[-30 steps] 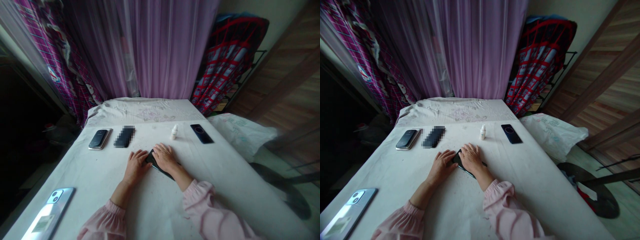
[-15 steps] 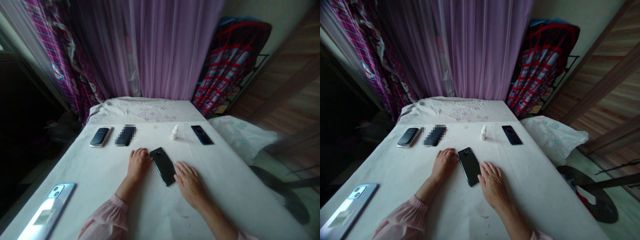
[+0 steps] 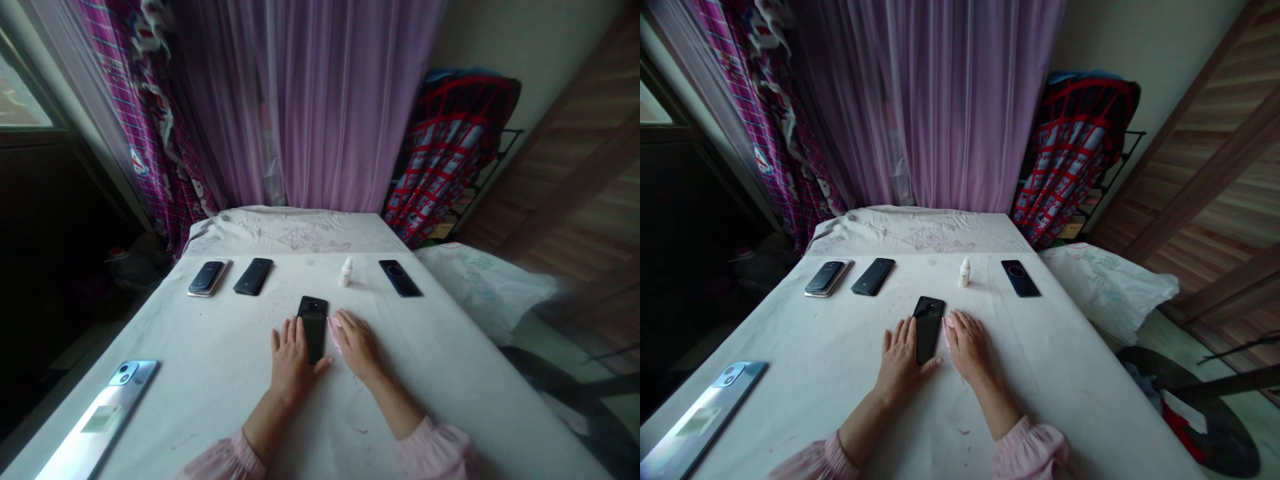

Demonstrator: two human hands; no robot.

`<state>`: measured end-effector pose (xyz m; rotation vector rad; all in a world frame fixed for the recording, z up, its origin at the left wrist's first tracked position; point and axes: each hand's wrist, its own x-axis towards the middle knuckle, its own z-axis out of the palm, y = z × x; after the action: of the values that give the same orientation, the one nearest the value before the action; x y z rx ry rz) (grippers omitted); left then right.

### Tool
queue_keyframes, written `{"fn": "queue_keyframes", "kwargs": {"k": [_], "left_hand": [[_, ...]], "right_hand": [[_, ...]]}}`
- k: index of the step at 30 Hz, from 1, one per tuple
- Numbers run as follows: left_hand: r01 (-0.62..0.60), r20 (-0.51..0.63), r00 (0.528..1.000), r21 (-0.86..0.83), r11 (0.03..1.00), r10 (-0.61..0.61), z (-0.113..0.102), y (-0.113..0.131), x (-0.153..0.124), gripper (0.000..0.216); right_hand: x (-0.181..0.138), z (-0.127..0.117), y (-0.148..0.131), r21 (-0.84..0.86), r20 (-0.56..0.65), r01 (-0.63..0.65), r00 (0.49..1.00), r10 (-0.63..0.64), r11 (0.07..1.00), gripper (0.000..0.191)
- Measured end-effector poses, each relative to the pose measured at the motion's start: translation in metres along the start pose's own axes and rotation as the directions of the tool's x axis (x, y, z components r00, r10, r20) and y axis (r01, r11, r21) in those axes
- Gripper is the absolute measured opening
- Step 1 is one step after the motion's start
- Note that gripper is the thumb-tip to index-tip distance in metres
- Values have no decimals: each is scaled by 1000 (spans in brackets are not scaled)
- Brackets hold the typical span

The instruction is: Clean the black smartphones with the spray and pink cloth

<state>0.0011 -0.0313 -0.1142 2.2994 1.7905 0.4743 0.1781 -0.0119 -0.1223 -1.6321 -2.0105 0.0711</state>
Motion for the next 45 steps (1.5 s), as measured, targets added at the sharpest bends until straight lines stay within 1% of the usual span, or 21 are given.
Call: {"fn": "queue_keyframes", "kwargs": {"k": [2,4,5,6,7,10,12,15,18,19,21,24,26,28,30,35,37,38,40,45], "left_hand": [[17,16,1000,14,1000,-18,0,2,3,93],[-16,44,999,7,1000,16,-5,-7,8,87],[-60,70,996,-11,998,61,-8,-16,10,85],[-140,116,983,-39,989,143,-12,-27,12,83],[-185,142,971,-55,981,191,-16,-38,14,82],[-239,166,955,-70,969,247,-28,-71,14,84],[-234,149,959,-62,970,241,-32,-82,12,82],[-192,98,976,-36,981,195,-31,-78,8,79],[-120,16,993,-5,993,120,-21,-65,5,84],[-108,-16,994,1,994,108,-18,-62,4,83],[-110,-69,992,4,994,110,-13,-61,3,76],[-150,-103,983,-3,989,149,-9,-67,2,70],[-165,-103,981,-6,986,164,-7,-70,2,69],[-167,-92,982,-11,986,166,-7,-72,2,70],[-172,-74,983,-23,985,170,-8,-72,4,71],[-194,-62,979,-38,980,192,-13,-71,7,68],[-201,-66,978,-38,979,198,-13,-71,8,68],[-203,-69,977,-38,978,200,-13,-71,9,68],[-204,-74,977,-41,978,201,-12,-72,9,68],[-200,-75,978,-45,979,197,-10,-71,8,67]], "right_hand": [[-3,0,3,9,-50,-13,999,13,1000,43],[-6,-2,6,6,-63,-67,996,67,998,42],[-6,-4,9,13,-58,-101,993,101,995,41],[-7,-5,13,38,-60,-138,988,140,990,40],[-6,-6,16,78,-71,-175,981,181,981,40],[-2,-4,27,211,-142,-255,947,288,944,43],[3,-1,29,253,-185,-263,931,314,931,44],[12,4,20,285,-213,-230,931,295,931,44],[16,11,0,302,-210,-146,954,215,942,38],[16,13,-6,307,-203,-111,963,179,945,35],[11,15,-17,289,-168,-41,981,93,956,31],[-1,13,-23,180,-66,22,998,-10,983,35],[-8,10,-21,121,-4,40,999,-40,992,39],[-8,7,-19,116,22,44,999,-47,992,40],[1,7,-19,121,34,36,999,-41,992,40],[44,13,-28,116,53,11,998,-17,993,38],[52,13,-31,109,51,12,999,-18,994,37],[51,12,-31,107,47,15,999,-21,994,37],[41,9,-30,104,36,23,999,-27,994,37],[-4,-1,-22,103,1,60,998,-60,993,39]]}}
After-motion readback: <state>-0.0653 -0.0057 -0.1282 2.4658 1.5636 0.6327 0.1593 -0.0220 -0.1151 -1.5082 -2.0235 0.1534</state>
